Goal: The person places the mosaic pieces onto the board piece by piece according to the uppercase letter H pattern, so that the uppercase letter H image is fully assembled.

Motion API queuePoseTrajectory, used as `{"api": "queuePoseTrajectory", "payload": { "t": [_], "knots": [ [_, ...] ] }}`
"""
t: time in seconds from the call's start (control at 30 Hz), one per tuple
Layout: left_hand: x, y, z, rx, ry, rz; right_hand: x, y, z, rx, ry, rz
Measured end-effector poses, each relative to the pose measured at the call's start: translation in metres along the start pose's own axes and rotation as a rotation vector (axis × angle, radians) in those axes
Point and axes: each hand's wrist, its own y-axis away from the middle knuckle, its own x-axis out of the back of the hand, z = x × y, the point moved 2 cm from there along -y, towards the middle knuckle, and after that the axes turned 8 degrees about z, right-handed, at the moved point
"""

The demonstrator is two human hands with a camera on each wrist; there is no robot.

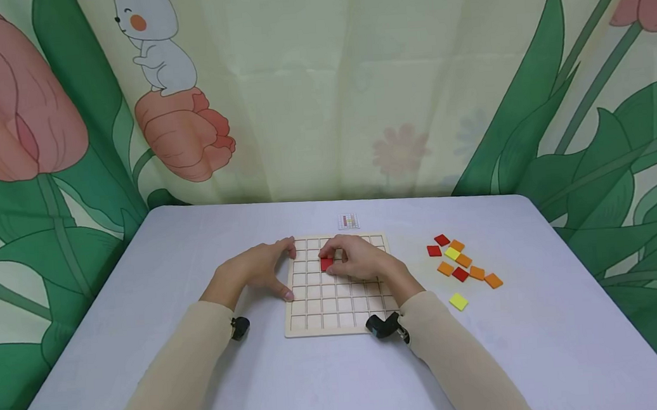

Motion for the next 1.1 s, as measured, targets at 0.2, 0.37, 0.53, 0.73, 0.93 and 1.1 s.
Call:
{"api": "queuePoseTrajectory", "payload": {
  "t": [0.2,0.37,0.53,0.73,0.93,1.1],
  "knots": [
    [0.000,-0.001,0.003,0.014,-0.002,-0.005,0.002,0.001,0.000,-0.038,0.021,-0.008],
    [-0.002,-0.005,0.007,0.023,-0.004,-0.012,0.004,0.002,0.004,-0.042,0.039,0.002],
    [-0.003,-0.004,0.005,0.029,-0.004,-0.009,0.002,0.001,0.002,-0.017,0.031,0.005],
    [-0.003,-0.002,0.002,0.031,0.002,-0.005,0.011,0.007,-0.013,0.058,0.049,-0.005],
    [-0.002,-0.001,0.001,0.045,-0.004,0.003,0.023,0.016,-0.015,0.130,0.031,0.034],
    [-0.001,0.000,0.002,0.035,-0.006,0.001,0.034,0.027,-0.006,0.122,0.040,0.058]
  ]
}}
